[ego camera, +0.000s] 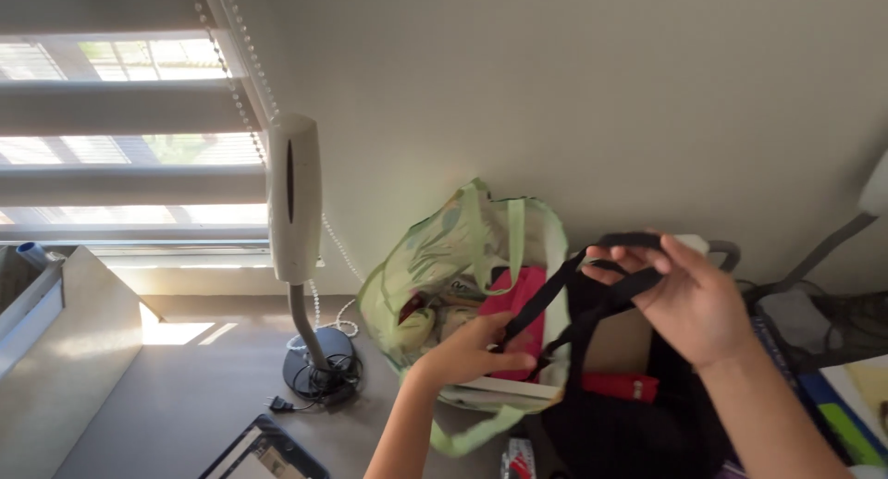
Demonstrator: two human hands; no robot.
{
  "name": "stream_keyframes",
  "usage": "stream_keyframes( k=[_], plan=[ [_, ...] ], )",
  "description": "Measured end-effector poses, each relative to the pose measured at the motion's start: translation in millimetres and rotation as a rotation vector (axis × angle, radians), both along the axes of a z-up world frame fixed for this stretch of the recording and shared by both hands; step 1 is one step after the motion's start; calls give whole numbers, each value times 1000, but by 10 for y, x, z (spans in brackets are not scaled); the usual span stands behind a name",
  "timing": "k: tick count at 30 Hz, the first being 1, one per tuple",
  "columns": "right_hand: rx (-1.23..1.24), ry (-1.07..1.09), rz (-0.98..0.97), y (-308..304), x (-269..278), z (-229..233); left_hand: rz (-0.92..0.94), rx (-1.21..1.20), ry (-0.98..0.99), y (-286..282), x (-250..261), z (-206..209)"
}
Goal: Packing a backpack and a tote bag with various personal and stationery items while following a video on a tablet.
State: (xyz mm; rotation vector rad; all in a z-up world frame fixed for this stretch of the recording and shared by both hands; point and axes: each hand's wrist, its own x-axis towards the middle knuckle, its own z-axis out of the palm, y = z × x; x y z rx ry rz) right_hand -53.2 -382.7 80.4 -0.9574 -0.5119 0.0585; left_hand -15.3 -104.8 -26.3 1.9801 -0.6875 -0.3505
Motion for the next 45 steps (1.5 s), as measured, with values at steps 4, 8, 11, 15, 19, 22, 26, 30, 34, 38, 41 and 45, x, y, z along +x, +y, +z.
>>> stream_keyframes(
  k=[4,8,11,15,19,22,26,30,34,38,41,45],
  plan=[
    [69,-8,15,-126,-233,-46,-118,-246,-270,-518,-89,-183],
    [113,-90,-4,-213,-498,214,-34,-66,-536,-831,-93,-273],
    [381,-46,-196,-808,-567,177,72,-98,-151,-628,-168,9],
    [538,61,-305,-1652,-295,-609,148,36,-180,-207,-455,592],
    [614,314,-477,-2012,-179,-1370,297,7,-317,83,-623,844],
    [610,428,-507,-2078,-145,-1782,369,-4,-385,189,-747,1002],
    [256,481,-441,-2016,-145,-2125,395,-56,-454,221,-762,981],
    [-452,556,-423,-1313,-551,-1688,409,-257,-340,130,-729,782],
    [-1176,273,-165,-750,-754,-1530,273,-462,-157,-63,-785,519],
    [-709,-615,-265,-9,-1199,-822,64,-235,-285,-313,-1223,457],
    [-550,-383,-1,326,-1367,-861,-3,-206,-154,-428,-1410,205],
    [-608,339,93,672,-1347,-1465,-74,-314,167,-303,-1381,-249]
  ],
)
